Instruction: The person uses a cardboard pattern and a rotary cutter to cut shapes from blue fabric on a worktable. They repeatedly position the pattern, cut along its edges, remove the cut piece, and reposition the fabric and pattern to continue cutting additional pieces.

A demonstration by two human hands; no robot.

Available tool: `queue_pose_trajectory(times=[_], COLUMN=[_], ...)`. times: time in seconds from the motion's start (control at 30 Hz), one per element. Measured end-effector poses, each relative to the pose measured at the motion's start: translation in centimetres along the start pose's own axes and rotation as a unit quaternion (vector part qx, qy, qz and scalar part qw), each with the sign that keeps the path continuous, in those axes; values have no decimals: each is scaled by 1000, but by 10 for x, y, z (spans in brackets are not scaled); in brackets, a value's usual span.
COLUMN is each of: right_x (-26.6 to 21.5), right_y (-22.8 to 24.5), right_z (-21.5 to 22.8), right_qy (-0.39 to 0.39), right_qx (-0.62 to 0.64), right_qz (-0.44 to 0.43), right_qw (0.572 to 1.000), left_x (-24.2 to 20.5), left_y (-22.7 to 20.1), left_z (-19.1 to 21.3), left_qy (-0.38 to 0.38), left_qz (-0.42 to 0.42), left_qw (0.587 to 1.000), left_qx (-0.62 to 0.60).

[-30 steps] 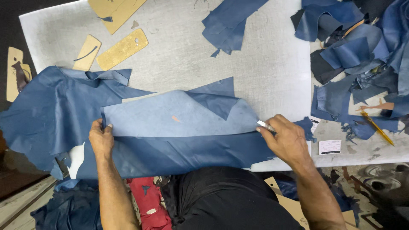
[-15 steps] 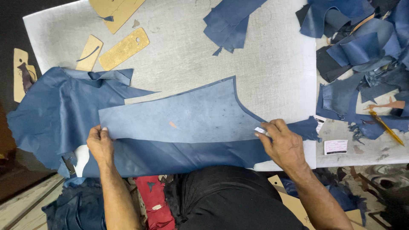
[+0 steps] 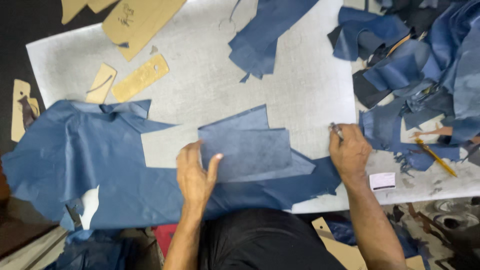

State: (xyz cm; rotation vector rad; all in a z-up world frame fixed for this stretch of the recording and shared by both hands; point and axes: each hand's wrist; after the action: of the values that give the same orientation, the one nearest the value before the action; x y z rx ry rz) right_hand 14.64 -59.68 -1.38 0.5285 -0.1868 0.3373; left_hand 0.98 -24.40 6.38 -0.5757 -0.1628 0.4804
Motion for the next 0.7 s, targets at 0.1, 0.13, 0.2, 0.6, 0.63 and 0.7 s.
queue_pose_trajectory(times=[0.1,0.13,0.2,0.6,0.63,0.7], right_x=[-5,-3,7,20,20,25], right_y=[0,1,8,3,3,2], right_z=[-8,-9,-3,-4,-6,-5], right_qy=[-38,-37,-28,6,-1,-6], right_qx=[-27,-28,-36,-12,-4,9], right_qz=[22,18,-14,0,0,-1], right_qw=[999,999,999,1000,1000,1000], left_x=[4,2,5,209,229,267], left_y=[30,34,28,-204,-219,-239], left_z=[-11,-11,-12,38,37,37], left_qy=[44,146,130,304,271,213], left_qz=[234,389,288,-32,-102,-189], left_qw=[971,909,891,937,937,925], left_qx=[9,-43,-324,-167,-197,-253])
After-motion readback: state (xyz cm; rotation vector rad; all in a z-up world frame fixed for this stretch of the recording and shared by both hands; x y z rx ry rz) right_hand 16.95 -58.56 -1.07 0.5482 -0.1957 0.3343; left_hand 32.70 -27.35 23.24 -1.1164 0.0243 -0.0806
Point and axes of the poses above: each hand's wrist, its own x-axis towards the middle knuckle, its own z-axis out of the back of the hand, y = z × x, and after that the axes turned 10 degrees about z, right-handed
